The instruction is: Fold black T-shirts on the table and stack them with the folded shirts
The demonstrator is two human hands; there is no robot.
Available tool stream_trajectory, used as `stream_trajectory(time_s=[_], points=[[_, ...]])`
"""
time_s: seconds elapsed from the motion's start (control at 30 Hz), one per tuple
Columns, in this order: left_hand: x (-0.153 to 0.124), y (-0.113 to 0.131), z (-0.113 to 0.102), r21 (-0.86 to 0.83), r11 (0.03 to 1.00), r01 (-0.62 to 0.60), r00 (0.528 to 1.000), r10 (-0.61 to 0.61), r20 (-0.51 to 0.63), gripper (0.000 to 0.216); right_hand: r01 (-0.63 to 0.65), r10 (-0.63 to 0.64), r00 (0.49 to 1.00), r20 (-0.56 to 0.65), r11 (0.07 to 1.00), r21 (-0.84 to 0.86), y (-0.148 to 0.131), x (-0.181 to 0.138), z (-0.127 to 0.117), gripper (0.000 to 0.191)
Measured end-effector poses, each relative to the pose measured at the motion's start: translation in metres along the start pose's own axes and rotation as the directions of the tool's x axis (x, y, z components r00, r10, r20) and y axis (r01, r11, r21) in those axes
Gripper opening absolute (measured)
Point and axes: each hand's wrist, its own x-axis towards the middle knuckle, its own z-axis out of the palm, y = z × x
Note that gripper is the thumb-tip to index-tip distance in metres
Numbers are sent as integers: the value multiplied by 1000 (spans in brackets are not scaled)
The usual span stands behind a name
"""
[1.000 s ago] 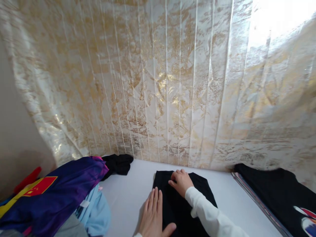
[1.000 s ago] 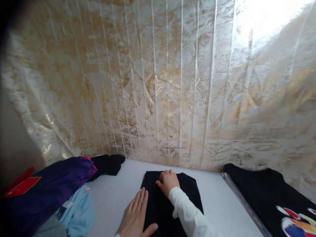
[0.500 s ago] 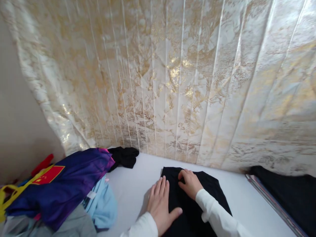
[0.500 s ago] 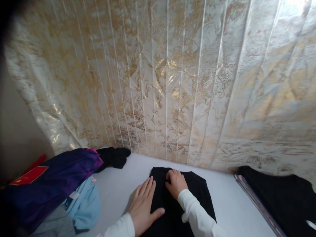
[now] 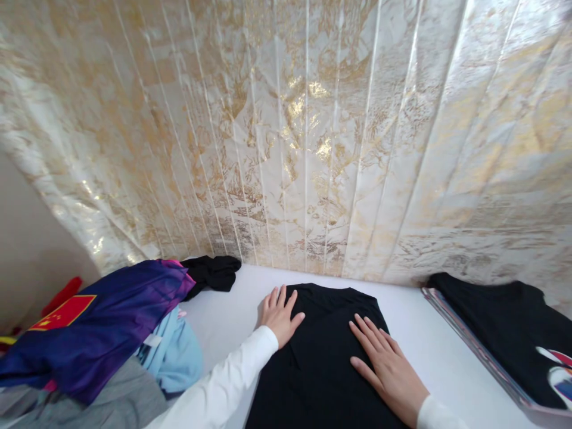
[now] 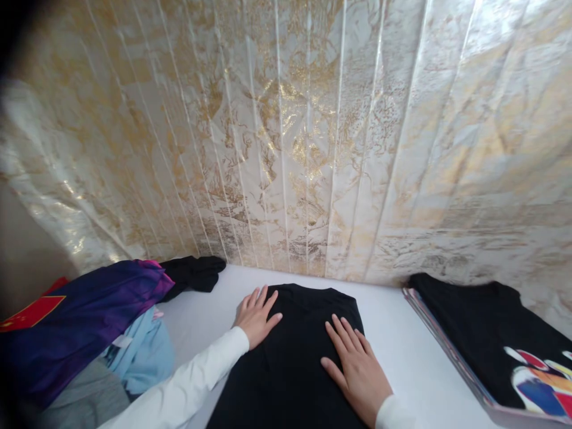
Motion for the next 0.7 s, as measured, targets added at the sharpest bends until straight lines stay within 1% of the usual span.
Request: stream_trajectory(time_s=[0.07, 0.13, 0.17, 0.23, 0.3, 0.33, 0.37, 0.4, 0.43, 0.47, 0.53, 0.6, 0.63, 0.67, 0.7], points=[[-1, 0, -6, 17, 999, 42, 999, -42, -2, 65, -24, 24, 999, 26, 1000, 16, -7, -1, -9, 66], [-10, 3, -10, 25, 1000, 14, 1000, -13, -17, 66, -8, 7, 999, 39, 999, 38, -17, -8, -18, 65], [-18, 4, -10, 22, 999, -37, 999, 37, -30, 64, 26, -28, 999, 36, 998, 50, -23, -12, -21, 64], [-39, 8, -7, 8, 981, -193, 979, 193, -64, 60, 139, -142, 990, 25, 987, 76, -34, -23, -24, 65], [-61, 11, 2, -5, 937, -349, 933, 347, -97, 59, 252, -256, 966, 37, 963, 98, -43, -31, -21, 70], [-70, 13, 6, -7, 915, -404, 910, 400, -109, 59, 291, -298, 953, 51, 951, 106, -45, -33, -18, 72], [-78, 14, 10, -8, 901, -433, 895, 429, -120, 60, 315, -323, 944, 63, 942, 112, -47, -35, -15, 73], [-84, 16, 12, -11, 898, -440, 891, 436, -130, 60, 327, -336, 939, 68, 938, 115, -49, -37, -12, 74], [-89, 17, 12, -19, 904, -427, 896, 420, -143, 60, 328, -337, 940, 59, 937, 116, -50, -39, -11, 73], [-94, 18, 9, -33, 914, -405, 904, 395, -164, 60, 319, -325, 945, 36, 941, 114, -50, -42, -11, 72], [-105, 17, -3, -69, 924, -376, 910, 355, -215, 59, 296, -294, 955, -34, 949, 110, -51, -53, -18, 67], [-124, 9, -20, -94, 911, -402, 898, 373, -234, 59, 311, -300, 948, -102, 944, 115, -50, -70, -31, 59], [-136, 2, -29, -99, 894, -438, 885, 408, -225, 59, 322, -305, 943, -134, 939, 124, -48, -81, -39, 54], [-150, -8, -36, -99, 865, -492, 861, 467, -200, 57, 339, -319, 936, -151, 930, 141, -46, -93, -47, 47], [-165, -18, -41, -100, 817, -568, 818, 547, -177, 55, 353, -330, 931, -155, 921, 165, -43, -106, -54, 39]])
